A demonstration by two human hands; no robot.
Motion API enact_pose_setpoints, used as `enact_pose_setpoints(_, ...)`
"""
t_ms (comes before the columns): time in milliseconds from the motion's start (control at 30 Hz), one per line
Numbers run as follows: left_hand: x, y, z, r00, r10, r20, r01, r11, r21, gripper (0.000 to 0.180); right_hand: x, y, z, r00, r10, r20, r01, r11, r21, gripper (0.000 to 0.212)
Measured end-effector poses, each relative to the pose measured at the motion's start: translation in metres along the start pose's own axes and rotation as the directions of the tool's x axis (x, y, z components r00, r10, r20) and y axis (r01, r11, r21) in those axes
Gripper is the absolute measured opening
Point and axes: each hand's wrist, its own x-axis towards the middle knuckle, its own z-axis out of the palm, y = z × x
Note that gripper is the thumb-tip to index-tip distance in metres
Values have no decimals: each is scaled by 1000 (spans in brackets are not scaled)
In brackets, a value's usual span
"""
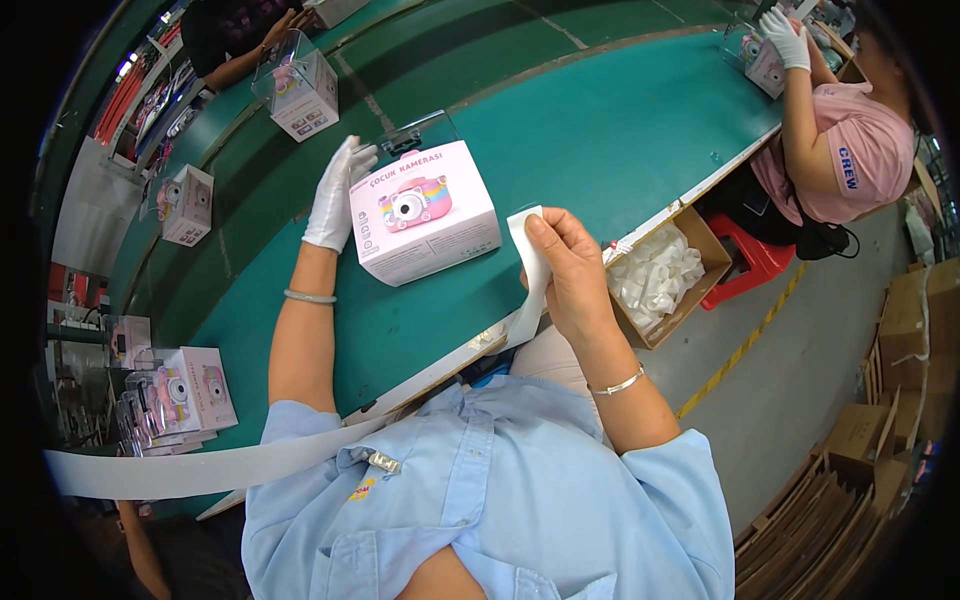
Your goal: The person picks up toy camera boxes from a conveyor belt, peels adhesive tape from a backing roll by hand, applies the tape to seal each box, and places the packaged boxes back onto the conveyor belt.
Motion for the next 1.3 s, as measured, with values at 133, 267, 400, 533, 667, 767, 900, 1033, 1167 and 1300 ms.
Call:
enact_pose_setpoints(133, 1, 3, 17, 1000, -10, -19, 11, 998, 62, 60, 19, 4, 4, 999, -13, -40, 17, 995, 95, 18)
enact_pose_setpoints(267, -15, 7, 40, 999, -32, -7, 32, 998, -53, 60, 32, 13, -15, 998, -44, -37, 51, 974, 220, 17)
enact_pose_setpoints(400, -19, 11, 59, 974, -168, -154, 138, 973, -186, 55, 24, 13, -18, 1000, -17, -11, 19, 957, 289, 15)
enact_pose_setpoints(533, -25, 17, 73, 927, -364, 94, 369, 833, -412, 32, 16, 14, -35, 988, -62, 139, 6, 928, 373, 13)
enact_pose_setpoints(667, -21, 15, 73, 935, -324, 141, 354, 857, -375, 20, 9, 0, -40, 989, -83, 121, 28, 917, 399, 13)
enact_pose_setpoints(767, -20, 31, 91, 970, -236, 58, 240, 893, -380, 33, 10, -7, -43, 979, -124, 159, 48, 910, 411, 13)
enact_pose_setpoints(900, -19, 56, 90, 979, 192, -75, -203, 960, -195, 54, 9, -13, -48, 988, -95, 121, 44, 926, 375, 13)
enact_pose_setpoints(1033, -36, 88, 104, 883, 435, -173, -415, 899, 144, 67, 11, -19, -58, 989, -111, 99, 70, 934, 351, 13)
enact_pose_setpoints(1167, -63, 85, 135, 590, 798, 121, -418, 173, 892, 78, 17, -25, -54, 989, -130, 74, 99, 942, 322, 13)
enact_pose_setpoints(1300, -94, 81, 158, 609, 774, 174, -374, 87, 923, 83, 29, -34, -53, 974, -192, 117, 149, 940, 306, 14)
